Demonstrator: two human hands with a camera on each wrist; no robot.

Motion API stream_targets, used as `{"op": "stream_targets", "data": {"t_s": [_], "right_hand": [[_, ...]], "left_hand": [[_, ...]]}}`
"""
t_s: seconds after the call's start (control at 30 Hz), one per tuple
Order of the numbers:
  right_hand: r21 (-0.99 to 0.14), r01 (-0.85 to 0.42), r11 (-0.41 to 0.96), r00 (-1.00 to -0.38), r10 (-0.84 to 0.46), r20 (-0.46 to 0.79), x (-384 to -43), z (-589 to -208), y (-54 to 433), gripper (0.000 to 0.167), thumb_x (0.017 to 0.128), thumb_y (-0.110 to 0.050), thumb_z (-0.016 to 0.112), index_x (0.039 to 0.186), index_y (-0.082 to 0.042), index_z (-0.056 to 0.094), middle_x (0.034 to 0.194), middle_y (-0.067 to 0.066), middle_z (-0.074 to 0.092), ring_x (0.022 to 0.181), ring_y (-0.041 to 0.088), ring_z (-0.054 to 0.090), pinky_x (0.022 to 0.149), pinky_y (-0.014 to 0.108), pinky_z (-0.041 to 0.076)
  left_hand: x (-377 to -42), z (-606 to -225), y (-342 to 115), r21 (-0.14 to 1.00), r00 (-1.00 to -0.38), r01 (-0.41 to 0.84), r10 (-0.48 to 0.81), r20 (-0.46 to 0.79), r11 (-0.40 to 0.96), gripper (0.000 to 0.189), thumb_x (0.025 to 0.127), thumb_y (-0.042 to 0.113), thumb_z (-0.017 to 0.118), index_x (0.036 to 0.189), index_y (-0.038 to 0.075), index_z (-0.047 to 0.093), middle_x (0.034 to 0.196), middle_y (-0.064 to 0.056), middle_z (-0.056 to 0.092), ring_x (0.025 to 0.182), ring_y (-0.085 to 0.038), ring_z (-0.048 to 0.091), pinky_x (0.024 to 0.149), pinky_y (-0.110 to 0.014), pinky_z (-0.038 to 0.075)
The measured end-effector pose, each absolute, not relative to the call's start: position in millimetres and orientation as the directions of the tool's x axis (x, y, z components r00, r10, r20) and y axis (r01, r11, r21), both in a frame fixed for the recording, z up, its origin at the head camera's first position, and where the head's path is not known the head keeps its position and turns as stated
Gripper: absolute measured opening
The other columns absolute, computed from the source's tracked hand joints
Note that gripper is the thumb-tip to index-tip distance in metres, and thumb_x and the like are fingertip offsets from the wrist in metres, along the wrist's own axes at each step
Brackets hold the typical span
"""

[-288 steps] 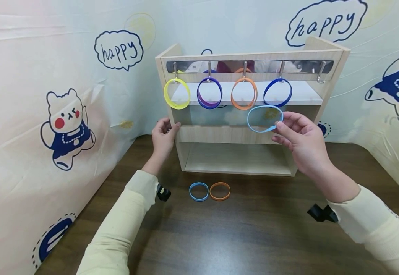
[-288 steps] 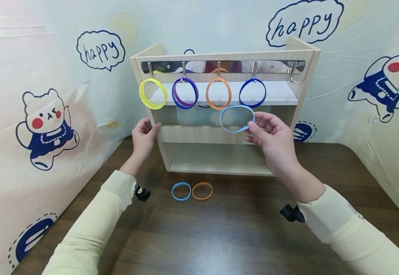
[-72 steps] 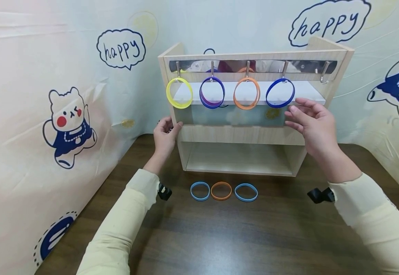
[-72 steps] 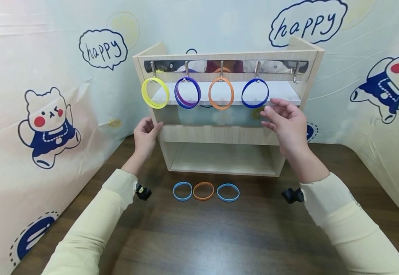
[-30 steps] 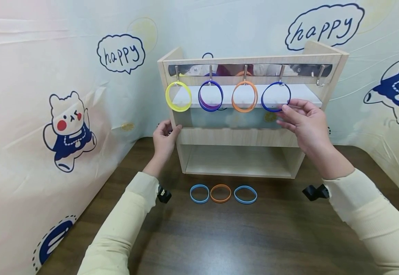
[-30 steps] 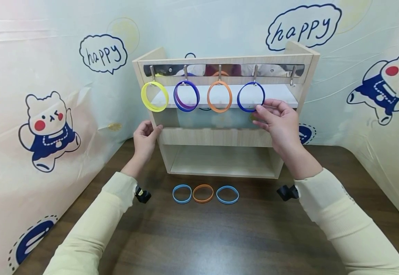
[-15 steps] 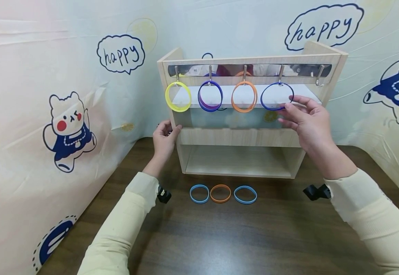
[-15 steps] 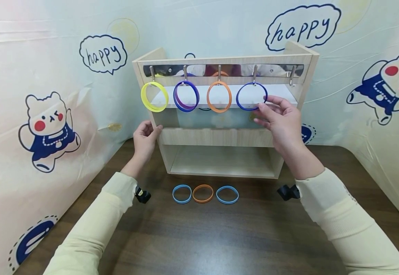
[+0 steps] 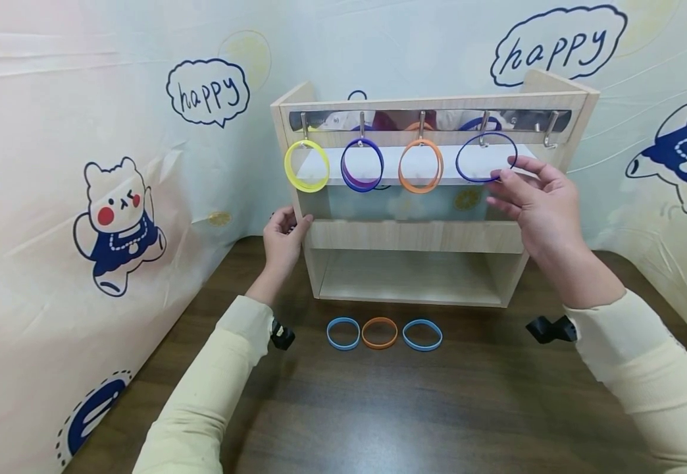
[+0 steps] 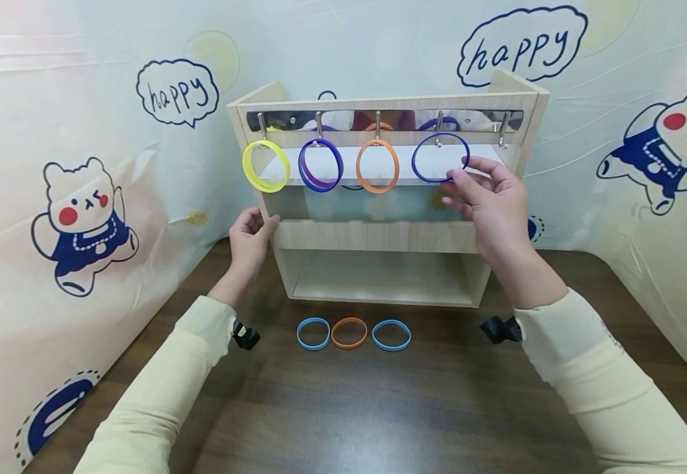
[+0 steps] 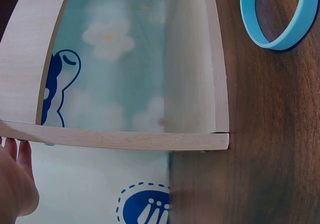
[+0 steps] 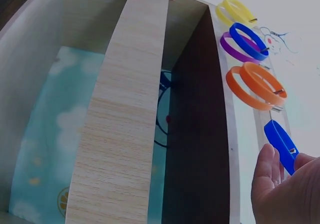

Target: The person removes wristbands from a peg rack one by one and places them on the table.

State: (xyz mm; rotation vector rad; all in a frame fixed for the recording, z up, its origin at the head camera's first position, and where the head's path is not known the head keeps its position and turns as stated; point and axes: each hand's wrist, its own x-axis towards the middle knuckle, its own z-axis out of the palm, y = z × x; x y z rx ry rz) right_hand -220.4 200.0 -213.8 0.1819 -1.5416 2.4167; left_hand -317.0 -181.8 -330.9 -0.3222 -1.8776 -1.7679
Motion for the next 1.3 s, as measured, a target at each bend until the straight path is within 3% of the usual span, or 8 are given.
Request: {"op": "stream_targets", "data": {"t_s": [0.23,0.53,1.3], "right_hand": [[-0.828,-0.322,-0.459,-0.947,0.148,0.286,-213.8,-209.1,200.4,0.049,0.081,-0.005,0.076,0.123,0.003,0.053,0.099,0.014,0.068,0.083,0.023,0.071,0.07,0.032,0.056],[-0.809,-0.337,-0.481,-0.94,0.129,0.315,-199.9,-207.6,202.9,0.046,0.081,-0.003,0.076,0.122,0.003,0.055,0.099,0.016,0.068,0.084,0.025,0.071,0.071,0.033,0.056],[-0.89,-0.27,-0.366,-0.962,0.059,0.267,-184.0,-244.5,219.0,0.035,0.086,-0.01,0.072,0.119,-0.006,0.062,0.101,0.008,0.071,0.086,0.019,0.07,0.072,0.031,0.055]], "left_hand": [[-297.2,-315.0,-176.4,0.853,-0.837,0.505,-0.165,0.521,0.13,0.032,0.092,0.012,0.068,0.118,-0.004,0.06,0.11,-0.013,0.063,0.094,-0.017,0.057,0.076,-0.025,0.048],[-317.8,-331.9,-182.5,0.855,-0.838,0.501,-0.174,0.517,0.13,0.037,0.091,0.021,0.07,0.121,0.0,0.06,0.113,-0.011,0.063,0.097,-0.019,0.057,0.077,-0.026,0.048],[-319.2,-332.6,-180.9,0.844,-0.819,0.522,-0.202,0.537,0.126,0.032,0.09,0.019,0.071,0.116,0.003,0.064,0.105,-0.008,0.065,0.091,-0.017,0.058,0.073,-0.025,0.048]]}}
